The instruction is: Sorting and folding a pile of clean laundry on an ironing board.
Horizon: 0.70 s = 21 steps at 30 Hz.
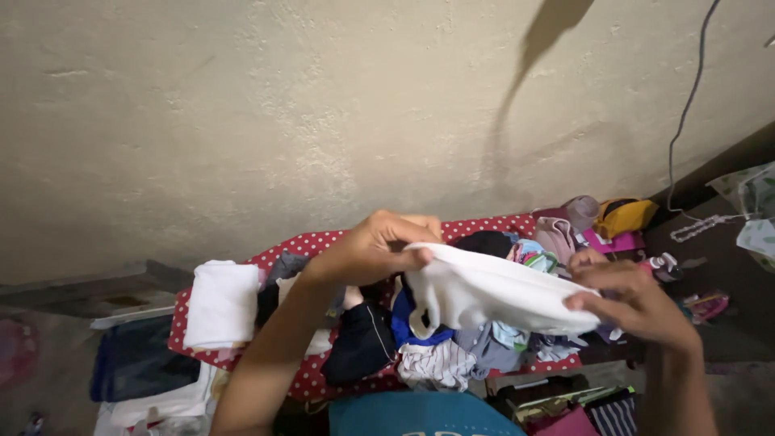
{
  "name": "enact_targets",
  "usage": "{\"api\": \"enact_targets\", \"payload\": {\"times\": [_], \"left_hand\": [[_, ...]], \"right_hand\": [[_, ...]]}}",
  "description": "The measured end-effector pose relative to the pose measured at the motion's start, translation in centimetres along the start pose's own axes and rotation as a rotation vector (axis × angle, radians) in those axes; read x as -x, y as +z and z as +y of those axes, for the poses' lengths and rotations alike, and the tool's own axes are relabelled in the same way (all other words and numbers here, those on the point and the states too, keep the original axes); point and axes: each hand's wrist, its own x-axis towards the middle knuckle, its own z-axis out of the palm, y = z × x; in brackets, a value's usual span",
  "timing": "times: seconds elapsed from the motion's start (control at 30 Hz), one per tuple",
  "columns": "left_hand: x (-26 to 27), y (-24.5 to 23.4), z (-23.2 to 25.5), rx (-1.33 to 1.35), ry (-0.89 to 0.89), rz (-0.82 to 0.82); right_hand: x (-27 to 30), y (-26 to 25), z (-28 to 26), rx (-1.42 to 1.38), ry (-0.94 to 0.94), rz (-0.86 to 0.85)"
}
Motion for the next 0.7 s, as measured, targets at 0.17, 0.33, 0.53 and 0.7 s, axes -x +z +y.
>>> {"api": "enact_targets", "payload": {"times": [0.17,0.33,0.53,0.7], "left_hand": [[-2.0,-2.4,0.7,-0.571,-0.082,-0.031],[-3.5,0.7,5.5,-1.586,0.005,0.248],[2.7,6.4,6.9,-1.571,0.185,0.296],[10.0,9.6,-3.0,-0.975,-0.127,-0.099]], "right_hand": [[-3.9,-3.6,0.9,0.188,0.111,0.102],[-5.2,-4.0,-5.9,0.403,0.107,0.361],[1.8,-4.4,-5.9,0.680,0.029,0.193],[5.4,4.3,1.4,0.020,0.242,-0.292]]}}
